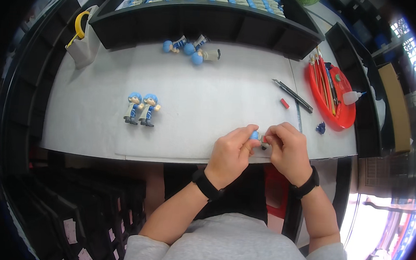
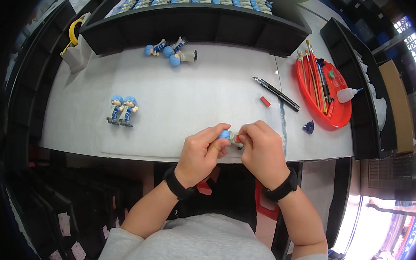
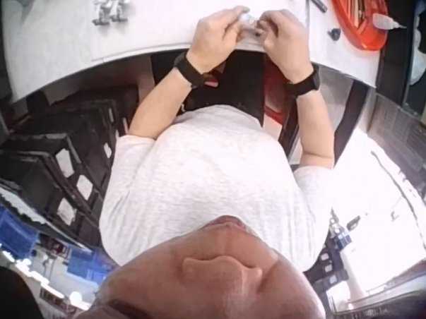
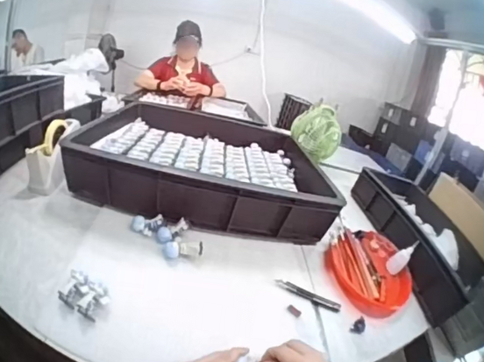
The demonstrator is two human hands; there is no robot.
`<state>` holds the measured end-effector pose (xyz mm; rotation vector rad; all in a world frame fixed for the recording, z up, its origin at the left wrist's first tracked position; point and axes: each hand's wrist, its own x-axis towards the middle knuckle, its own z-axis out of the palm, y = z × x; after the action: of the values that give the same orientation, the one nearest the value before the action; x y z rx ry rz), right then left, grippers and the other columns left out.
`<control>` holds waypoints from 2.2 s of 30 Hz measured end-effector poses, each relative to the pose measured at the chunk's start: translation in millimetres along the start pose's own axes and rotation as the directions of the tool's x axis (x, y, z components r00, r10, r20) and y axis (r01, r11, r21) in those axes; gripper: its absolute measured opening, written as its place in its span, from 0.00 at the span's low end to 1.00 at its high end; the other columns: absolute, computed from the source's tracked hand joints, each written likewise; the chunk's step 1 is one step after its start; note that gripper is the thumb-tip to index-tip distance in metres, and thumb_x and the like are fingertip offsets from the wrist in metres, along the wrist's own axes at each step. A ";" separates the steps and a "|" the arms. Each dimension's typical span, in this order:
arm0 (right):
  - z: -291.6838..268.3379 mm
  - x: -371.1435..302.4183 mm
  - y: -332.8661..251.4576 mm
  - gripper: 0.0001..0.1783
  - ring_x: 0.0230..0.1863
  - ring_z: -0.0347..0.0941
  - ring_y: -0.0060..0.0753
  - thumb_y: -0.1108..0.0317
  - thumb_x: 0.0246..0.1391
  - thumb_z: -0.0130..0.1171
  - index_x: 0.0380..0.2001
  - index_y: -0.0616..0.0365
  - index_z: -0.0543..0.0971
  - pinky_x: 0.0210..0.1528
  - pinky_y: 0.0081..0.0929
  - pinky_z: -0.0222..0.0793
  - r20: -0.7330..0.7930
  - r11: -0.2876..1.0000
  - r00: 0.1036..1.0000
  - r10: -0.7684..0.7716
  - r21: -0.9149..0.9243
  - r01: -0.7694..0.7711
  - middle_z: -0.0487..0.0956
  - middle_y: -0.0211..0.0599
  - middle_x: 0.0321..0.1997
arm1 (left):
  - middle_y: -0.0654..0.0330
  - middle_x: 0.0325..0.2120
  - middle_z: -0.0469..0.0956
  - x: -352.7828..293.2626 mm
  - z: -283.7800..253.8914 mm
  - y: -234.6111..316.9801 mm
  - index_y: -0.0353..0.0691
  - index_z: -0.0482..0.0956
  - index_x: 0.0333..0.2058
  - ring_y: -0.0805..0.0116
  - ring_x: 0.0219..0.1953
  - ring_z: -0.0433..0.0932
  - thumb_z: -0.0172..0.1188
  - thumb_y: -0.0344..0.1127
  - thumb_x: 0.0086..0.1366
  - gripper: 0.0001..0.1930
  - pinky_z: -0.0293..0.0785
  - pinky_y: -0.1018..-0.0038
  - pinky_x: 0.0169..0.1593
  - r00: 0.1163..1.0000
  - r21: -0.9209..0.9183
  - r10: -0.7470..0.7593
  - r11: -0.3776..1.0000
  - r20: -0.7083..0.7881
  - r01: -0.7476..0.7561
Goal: Assembling blue-haired toy figurines by applying glue and attaching parts, then placing them into organized trays.
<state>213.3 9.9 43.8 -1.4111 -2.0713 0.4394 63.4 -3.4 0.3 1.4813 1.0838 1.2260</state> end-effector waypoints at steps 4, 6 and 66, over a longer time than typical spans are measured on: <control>1.2 3.2 -6.4 0.04 0.23 0.68 0.44 0.82 0.38 0.53 0.21 0.62 0.73 0.25 0.32 0.64 0.034 1.000 0.999 -0.003 -0.018 0.004 0.71 0.42 0.22 | 0.56 0.25 0.74 -0.7 -0.8 -1.7 0.31 0.72 0.41 0.76 0.22 0.74 0.50 0.24 0.59 0.11 0.72 0.82 0.26 1.000 -0.032 -0.021 0.999 0.016 0.022; 0.3 4.7 -6.2 0.04 0.23 0.68 0.44 0.82 0.39 0.53 0.21 0.62 0.73 0.25 0.32 0.64 0.034 1.000 0.999 0.011 -0.008 -0.011 0.71 0.42 0.22 | 0.53 0.25 0.74 -0.1 0.1 -2.0 0.30 0.72 0.40 0.70 0.20 0.74 0.51 0.23 0.58 0.11 0.71 0.78 0.25 1.000 -0.051 0.005 0.999 -0.010 -0.005; -21.7 3.4 1.9 0.09 0.30 0.73 0.27 0.85 0.40 0.56 0.28 0.64 0.75 0.28 0.20 0.68 0.176 0.990 0.984 -0.011 0.141 -0.014 0.74 0.36 0.28 | 0.56 0.24 0.75 0.6 -5.1 -1.9 0.31 0.72 0.42 0.75 0.22 0.76 0.50 0.24 0.58 0.12 0.72 0.81 0.27 0.997 -0.119 -0.076 0.990 0.027 0.078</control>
<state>227.5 12.6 60.5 -1.3311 -2.1301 0.7215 58.3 -1.9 -1.0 1.3467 1.0246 1.1970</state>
